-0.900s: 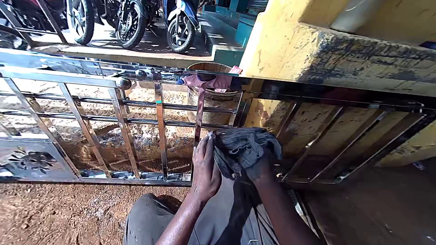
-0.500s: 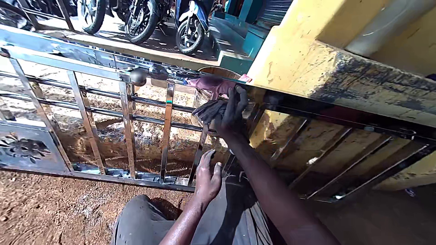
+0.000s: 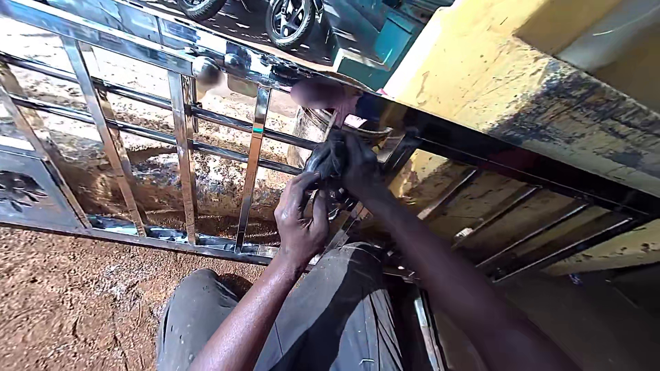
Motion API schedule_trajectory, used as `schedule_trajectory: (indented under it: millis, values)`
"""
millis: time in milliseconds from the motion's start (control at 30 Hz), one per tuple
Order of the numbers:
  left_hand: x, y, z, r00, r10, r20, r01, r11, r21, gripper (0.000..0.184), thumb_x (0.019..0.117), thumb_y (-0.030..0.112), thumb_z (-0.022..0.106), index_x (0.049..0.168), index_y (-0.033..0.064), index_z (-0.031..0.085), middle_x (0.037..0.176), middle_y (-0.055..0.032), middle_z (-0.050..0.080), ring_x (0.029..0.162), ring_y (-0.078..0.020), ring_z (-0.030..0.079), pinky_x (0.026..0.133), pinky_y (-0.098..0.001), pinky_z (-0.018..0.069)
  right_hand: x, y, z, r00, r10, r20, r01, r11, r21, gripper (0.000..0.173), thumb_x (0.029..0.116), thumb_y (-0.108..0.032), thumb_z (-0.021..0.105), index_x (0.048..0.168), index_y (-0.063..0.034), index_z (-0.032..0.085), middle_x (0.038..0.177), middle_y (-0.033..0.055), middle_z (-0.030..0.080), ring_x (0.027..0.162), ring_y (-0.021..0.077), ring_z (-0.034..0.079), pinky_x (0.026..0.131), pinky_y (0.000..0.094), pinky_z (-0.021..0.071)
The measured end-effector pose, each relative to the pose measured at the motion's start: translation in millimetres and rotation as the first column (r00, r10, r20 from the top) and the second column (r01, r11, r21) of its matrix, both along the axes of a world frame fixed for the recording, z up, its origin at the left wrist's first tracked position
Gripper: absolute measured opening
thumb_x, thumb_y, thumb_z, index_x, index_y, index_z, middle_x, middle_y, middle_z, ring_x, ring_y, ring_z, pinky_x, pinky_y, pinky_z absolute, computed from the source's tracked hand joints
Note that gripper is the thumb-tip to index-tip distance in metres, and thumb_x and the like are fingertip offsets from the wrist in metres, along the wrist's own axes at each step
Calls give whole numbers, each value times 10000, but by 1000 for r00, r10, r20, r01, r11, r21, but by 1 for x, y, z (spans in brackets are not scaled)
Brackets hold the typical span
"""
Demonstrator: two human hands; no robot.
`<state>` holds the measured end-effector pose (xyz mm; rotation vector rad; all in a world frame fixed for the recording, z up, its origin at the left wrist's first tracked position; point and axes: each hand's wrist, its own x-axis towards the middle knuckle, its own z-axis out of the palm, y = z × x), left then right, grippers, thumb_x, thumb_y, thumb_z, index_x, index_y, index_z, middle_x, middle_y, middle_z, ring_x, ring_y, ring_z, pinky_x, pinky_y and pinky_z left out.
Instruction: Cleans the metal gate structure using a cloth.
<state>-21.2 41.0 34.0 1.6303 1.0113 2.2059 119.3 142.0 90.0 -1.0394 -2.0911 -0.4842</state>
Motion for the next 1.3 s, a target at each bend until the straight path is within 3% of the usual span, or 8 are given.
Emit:
schedule_trajectory:
  millis: [167, 333, 600, 700, 833, 1033, 1133, 1300]
  values:
    - [3, -19, -58, 1000, -21, 15, 23, 993, -112, 267, 952, 130, 591, 1167, 13, 697, 1199, -100, 702, 1090, -166, 686, 945, -361, 592, 43, -40, 38, 564, -240, 790, 378, 926, 12, 265, 972, 8, 566, 1209, 50, 676, 1280, 293, 642, 1233, 463, 610, 1172, 696, 279]
    - [4, -72, -139, 998, 58, 18, -49, 951, -306, 284, 927, 145, 575, 1090, -38, 720, 1124, -142, 725, 1027, -141, 708, 909, -289, 593, 8, -2, 43, 637, -107, 763, 275, 957, -95, 230, 918, -118, 651, 1053, 57, 711, 1161, 255, 687, 1179, 453, 608, 1044, 665, 358]
    - [46, -92, -205, 995, -50, -88, 5, 894, -448, 276, 898, 166, 569, 1073, 50, 749, 1105, -96, 744, 969, -171, 725, 865, -375, 600, -30, 10, 61, 524, -168, 835, 540, 824, -173, 524, 949, -447, 535, 1249, -34, 655, 1292, 204, 643, 1332, 383, 524, 1185, 638, 221]
    - [49, -100, -219, 979, -157, -128, 74, 866, -495, 284, 889, 158, 566, 1085, 69, 753, 1133, -95, 736, 998, -194, 719, 877, -407, 595, -23, -8, 63, 384, -209, 899, 590, 805, -64, 404, 1015, -265, 507, 1154, 83, 659, 1212, 268, 651, 1267, 441, 545, 1134, 600, 315]
    - [40, -110, -223, 977, -166, -132, 76, 853, -516, 278, 877, 156, 565, 1055, 66, 758, 1122, -78, 737, 1008, -148, 715, 903, -327, 593, 3, -34, 65, -39, -289, 957, 560, 787, 260, 261, 995, 89, 434, 1170, 83, 627, 1176, 226, 658, 1221, 389, 588, 1109, 553, 379]
    - [28, -99, -221, 991, -85, -99, 24, 865, -501, 291, 858, 143, 579, 1066, 32, 750, 1115, -108, 737, 919, -166, 727, 840, -342, 607, -4, 0, 48, 574, -160, 803, 206, 977, 47, 154, 888, -98, 621, 878, 37, 696, 969, 228, 708, 1030, 407, 659, 928, 550, 448]
    - [28, -96, -221, 989, -94, -117, 21, 859, -512, 285, 859, 144, 579, 1061, 43, 753, 1113, -93, 739, 926, -155, 725, 845, -336, 605, -24, 7, 36, 729, -178, 661, 351, 926, -139, 280, 927, -188, 629, 1095, 22, 710, 1175, 233, 688, 1188, 407, 610, 1023, 583, 401]
    - [27, -102, -226, 986, -104, -132, 25, 868, -496, 290, 857, 129, 574, 1064, 23, 748, 1111, -109, 734, 906, -152, 722, 834, -318, 605, -33, -10, 60, 448, -221, 866, 615, 779, -120, 287, 1032, -120, 494, 1187, 64, 650, 1204, 250, 658, 1275, 428, 549, 1162, 646, 247]
